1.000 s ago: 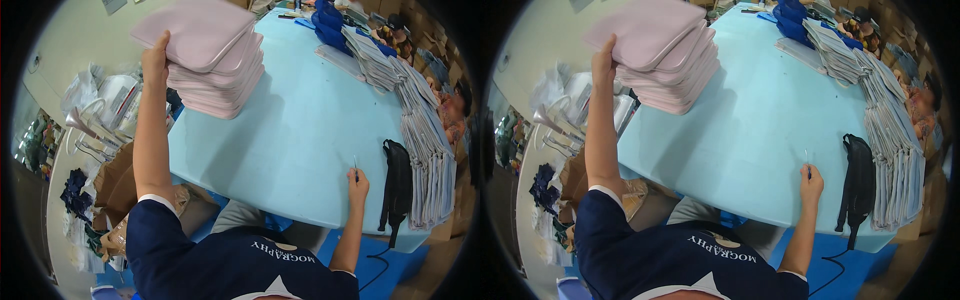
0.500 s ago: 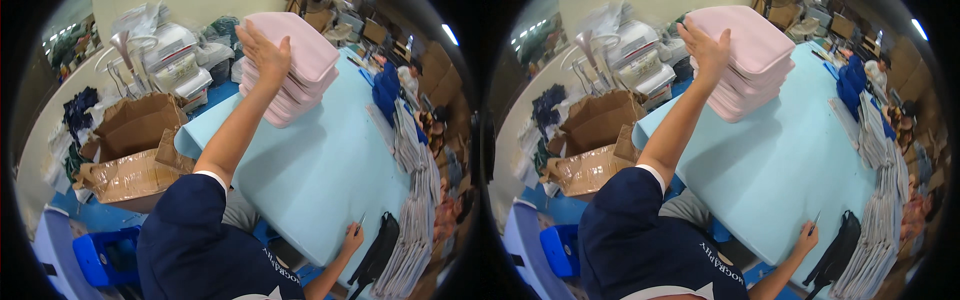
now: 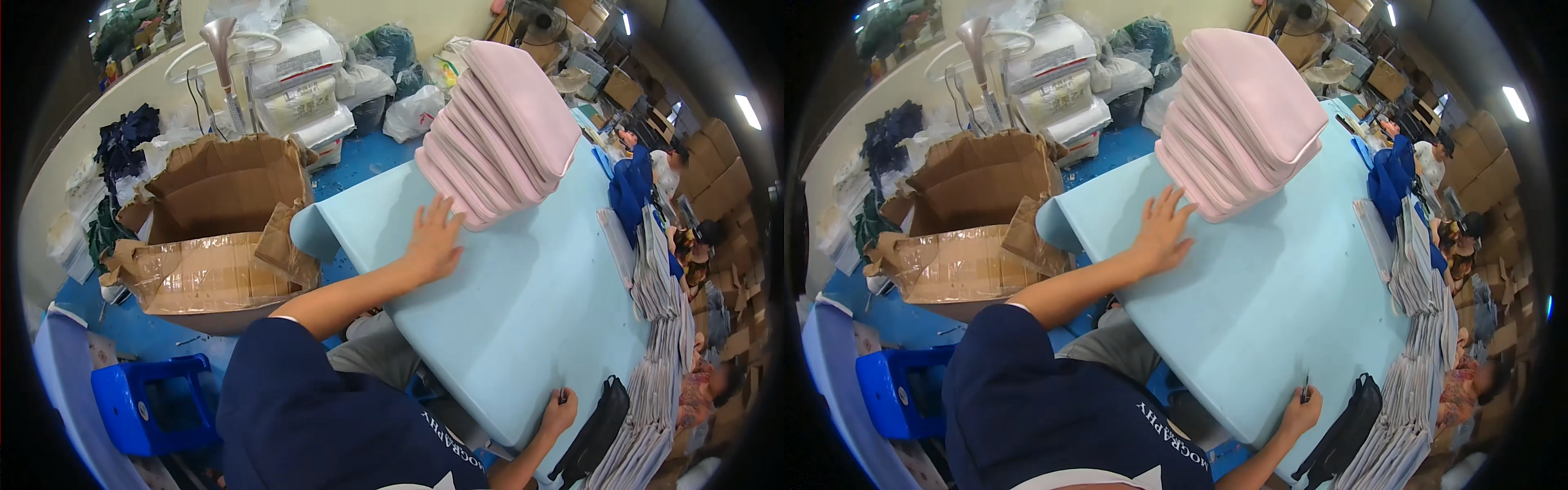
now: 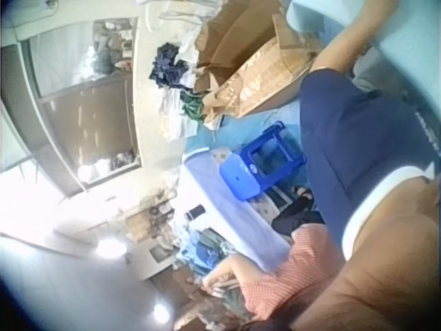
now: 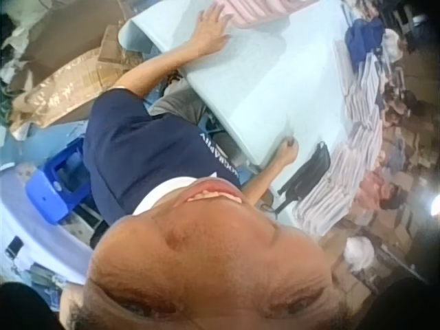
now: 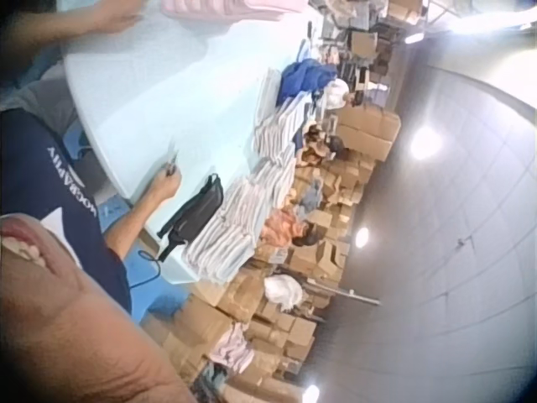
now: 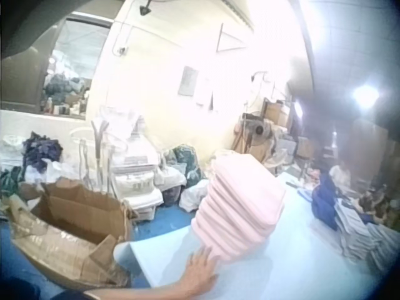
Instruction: Inspecting pink zippered bags, trimming loose threads with snippers, and packing them into a cardboard box.
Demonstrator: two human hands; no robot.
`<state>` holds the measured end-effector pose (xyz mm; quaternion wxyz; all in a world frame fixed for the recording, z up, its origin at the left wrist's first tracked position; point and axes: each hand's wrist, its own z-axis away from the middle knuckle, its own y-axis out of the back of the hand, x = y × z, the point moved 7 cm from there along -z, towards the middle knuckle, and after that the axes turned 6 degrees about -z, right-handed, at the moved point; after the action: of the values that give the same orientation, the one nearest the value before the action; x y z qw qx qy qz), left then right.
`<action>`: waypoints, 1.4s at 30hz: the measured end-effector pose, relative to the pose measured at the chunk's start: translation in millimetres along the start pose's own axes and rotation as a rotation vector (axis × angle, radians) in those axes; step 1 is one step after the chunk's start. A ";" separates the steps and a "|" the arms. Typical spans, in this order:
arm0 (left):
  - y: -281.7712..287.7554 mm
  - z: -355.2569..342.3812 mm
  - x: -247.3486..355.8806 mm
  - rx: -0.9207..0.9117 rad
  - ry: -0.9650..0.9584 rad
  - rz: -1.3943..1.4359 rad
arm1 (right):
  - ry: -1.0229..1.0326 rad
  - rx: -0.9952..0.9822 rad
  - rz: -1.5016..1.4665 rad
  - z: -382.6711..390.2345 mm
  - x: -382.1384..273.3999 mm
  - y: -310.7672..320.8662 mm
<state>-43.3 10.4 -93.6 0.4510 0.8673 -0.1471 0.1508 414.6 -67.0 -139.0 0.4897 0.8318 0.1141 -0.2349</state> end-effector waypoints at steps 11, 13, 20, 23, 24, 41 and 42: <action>16.0 9.1 -110.2 -0.034 0.192 0.472 | 0.233 -0.320 -0.002 -48.0 -105.2 -25.9; 0.1 -21.6 -152.9 -0.135 0.463 0.506 | 0.351 -0.215 -0.074 -71.5 -155.1 -23.8; -54.0 -127.9 -236.0 -0.188 0.729 0.605 | 0.849 -0.034 -0.442 -124.7 -383.5 -6.2; -105.7 -146.4 -230.8 -0.414 0.869 0.843 | 1.031 0.015 -0.415 -142.1 -452.8 -22.0; -115.9 -151.1 -218.3 -0.475 0.882 0.960 | 1.020 -0.001 -0.363 -153.7 -466.4 -35.8; -57.0 -213.0 -137.1 -0.006 0.521 1.096 | 0.448 -0.401 -0.825 -207.4 -296.0 -98.5; -53.6 -215.3 -121.8 -0.022 0.516 1.105 | 0.289 -0.392 -0.918 -208.7 -259.2 -106.8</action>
<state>-161.0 232.3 -63.2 0.3360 0.5934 -0.4631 0.5661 204.2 177.5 -4.4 0.4620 0.6127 0.5757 -0.2824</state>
